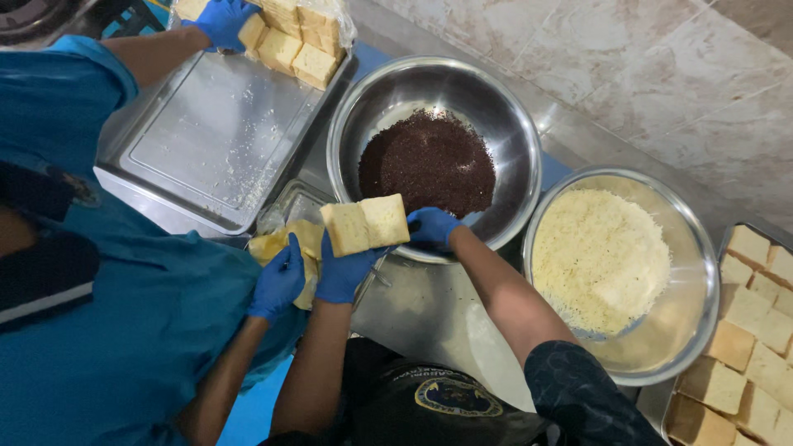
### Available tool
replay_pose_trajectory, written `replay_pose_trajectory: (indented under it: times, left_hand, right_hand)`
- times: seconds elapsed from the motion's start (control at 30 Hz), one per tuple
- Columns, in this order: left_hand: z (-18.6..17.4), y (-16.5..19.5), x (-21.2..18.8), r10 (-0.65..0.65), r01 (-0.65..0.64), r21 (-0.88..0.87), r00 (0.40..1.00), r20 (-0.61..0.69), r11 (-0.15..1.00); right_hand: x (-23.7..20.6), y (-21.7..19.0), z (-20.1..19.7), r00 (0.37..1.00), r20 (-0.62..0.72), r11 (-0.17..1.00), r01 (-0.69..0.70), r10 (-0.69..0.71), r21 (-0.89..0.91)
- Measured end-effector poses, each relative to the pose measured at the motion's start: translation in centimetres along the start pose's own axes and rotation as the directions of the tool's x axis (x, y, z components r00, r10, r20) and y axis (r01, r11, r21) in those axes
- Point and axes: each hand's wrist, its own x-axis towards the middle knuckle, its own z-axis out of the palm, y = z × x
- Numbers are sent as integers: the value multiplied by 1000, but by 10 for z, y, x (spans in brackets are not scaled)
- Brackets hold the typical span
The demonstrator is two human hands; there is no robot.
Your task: The person scoops dark chocolate filling from a metal bowl onto slices of bread, presses a second slice on top, and places the filled sandwich onto a tray with other finished sandwiches, repeating the process for a tray of bread slices.
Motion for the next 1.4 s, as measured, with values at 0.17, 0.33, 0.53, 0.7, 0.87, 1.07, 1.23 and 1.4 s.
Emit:
replay_pose_trajectory:
  times: [0.17,0.33,0.53,0.7,0.87,1.07,1.23,1.4]
  left_hand:
    - [19,-2,9,213,-213,270,977,31,939]
    - [36,-6,22,373,-377,547,920,124,748]
    - [42,-10,57,-112,133,-234,989,101,963]
    - [54,-25,74,-320,337,-248,941,110,908]
    - [76,-39,91,-339,376,-266,924,177,887]
    - [86,-40,99,-380,422,-278,904,194,863]
    - [90,-42,101,-378,405,-244,913,153,881]
    - [90,-40,102,-375,399,-269,917,136,877]
  right_hand:
    - [19,6,3,994,102,980,55,-35,-193]
    - [15,20,-15,951,306,992,-84,53,90]
    - [-16,11,-94,970,228,927,-158,81,340]
    - [-28,-29,-157,992,117,930,-89,49,358]
    - [-17,-63,-159,997,71,955,-42,22,293]
    - [-24,-57,-168,998,-43,994,-49,54,95]
    - [-16,-46,-167,996,-63,984,51,-62,-172]
    - [-13,-44,-165,998,-54,999,-34,35,5]
